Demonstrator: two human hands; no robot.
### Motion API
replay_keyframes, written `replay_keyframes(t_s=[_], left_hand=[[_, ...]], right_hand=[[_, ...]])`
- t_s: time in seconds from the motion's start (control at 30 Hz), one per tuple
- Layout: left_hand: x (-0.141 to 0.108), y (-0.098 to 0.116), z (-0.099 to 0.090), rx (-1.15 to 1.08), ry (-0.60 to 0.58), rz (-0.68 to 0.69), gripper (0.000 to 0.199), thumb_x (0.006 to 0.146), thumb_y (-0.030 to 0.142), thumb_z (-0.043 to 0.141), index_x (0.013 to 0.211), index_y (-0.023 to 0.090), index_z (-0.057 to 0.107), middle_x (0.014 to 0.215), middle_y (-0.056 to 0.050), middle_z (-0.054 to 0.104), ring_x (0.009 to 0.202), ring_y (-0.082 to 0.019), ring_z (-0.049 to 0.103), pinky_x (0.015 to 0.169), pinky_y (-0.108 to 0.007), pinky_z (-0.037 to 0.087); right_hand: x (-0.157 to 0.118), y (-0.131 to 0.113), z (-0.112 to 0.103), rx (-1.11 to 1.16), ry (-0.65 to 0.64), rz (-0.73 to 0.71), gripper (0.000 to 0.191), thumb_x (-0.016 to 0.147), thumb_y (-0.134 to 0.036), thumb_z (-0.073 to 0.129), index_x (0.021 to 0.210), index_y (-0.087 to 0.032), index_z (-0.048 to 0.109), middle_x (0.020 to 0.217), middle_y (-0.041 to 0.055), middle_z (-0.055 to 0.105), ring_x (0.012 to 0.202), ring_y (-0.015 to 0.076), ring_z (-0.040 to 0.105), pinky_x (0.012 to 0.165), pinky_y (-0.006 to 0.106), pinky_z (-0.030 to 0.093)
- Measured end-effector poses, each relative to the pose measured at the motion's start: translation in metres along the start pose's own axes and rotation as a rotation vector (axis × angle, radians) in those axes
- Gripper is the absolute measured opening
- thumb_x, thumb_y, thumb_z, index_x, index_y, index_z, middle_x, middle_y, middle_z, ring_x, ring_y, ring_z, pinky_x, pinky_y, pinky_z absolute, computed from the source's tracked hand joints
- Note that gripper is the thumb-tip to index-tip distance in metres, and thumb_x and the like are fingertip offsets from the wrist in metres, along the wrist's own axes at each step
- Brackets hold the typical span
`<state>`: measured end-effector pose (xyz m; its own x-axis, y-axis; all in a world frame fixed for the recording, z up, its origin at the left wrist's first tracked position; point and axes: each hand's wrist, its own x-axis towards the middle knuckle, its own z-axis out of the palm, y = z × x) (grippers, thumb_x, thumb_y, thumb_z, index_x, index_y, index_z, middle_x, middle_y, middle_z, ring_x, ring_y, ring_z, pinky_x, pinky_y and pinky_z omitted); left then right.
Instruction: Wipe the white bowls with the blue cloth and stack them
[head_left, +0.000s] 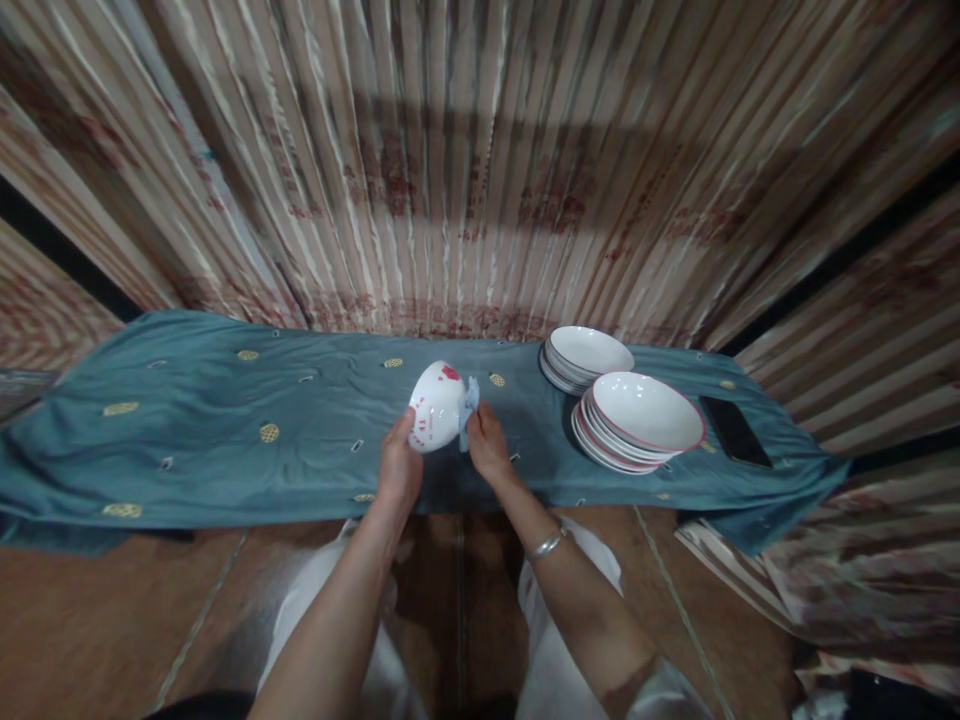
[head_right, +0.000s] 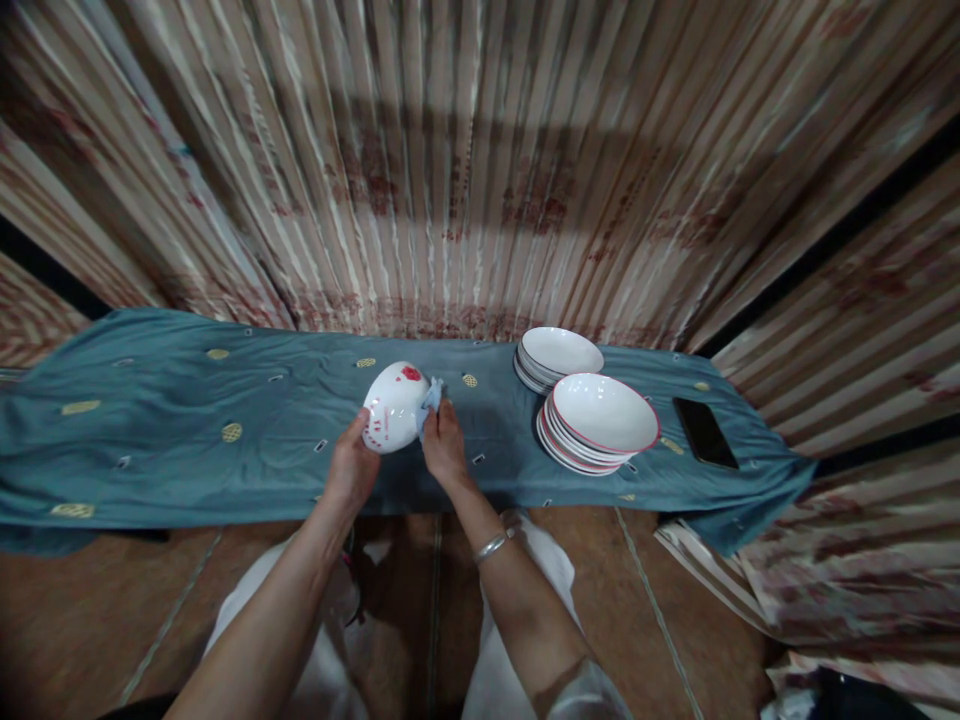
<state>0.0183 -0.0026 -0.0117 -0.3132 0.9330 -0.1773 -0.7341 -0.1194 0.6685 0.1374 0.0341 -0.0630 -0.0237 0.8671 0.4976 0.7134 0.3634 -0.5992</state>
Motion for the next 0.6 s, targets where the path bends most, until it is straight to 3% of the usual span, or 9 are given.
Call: replay_keyframes(t_s=[0.1,0.3,0.6], left_hand=[[0.001,0.003,0.002,-0.039,0.030,-0.028,0.027,0.073,0.031,0.071,0.087,0.008,0.071,0.094,-0.015,0.075,0.108,-0.029,0.065,0.097,-0.038,0.049],[-0.002,0.012,0.008,-0.094,0.044,-0.110,0.032,0.088,0.026,0.052,0.109,0.009,0.068,0.101,-0.013,0.075,0.111,-0.025,0.064,0.099,-0.037,0.048],[-0.002,0.014,0.008,-0.149,0.044,-0.157,0.041,0.092,0.029,0.046,0.124,0.008,0.061,0.103,-0.015,0.074,0.106,-0.025,0.067,0.097,-0.038,0.049]], right_hand=[[-0.007,-0.008,0.007,0.083,-0.009,0.110,0.049,0.099,-0.033,0.023,0.137,-0.014,0.046,0.127,0.0137,0.062,0.116,0.0235,0.059,0.097,0.038,0.047],[-0.015,-0.024,0.007,0.059,-0.034,0.149,0.055,0.099,-0.036,0.022,0.143,-0.008,0.038,0.143,0.0183,0.047,0.136,0.0274,0.042,0.109,0.046,0.038],[-0.026,-0.038,-0.005,0.054,-0.092,0.121,0.058,0.100,-0.039,0.021,0.147,-0.007,0.032,0.150,0.0198,0.036,0.143,0.0268,0.029,0.114,0.049,0.030]])
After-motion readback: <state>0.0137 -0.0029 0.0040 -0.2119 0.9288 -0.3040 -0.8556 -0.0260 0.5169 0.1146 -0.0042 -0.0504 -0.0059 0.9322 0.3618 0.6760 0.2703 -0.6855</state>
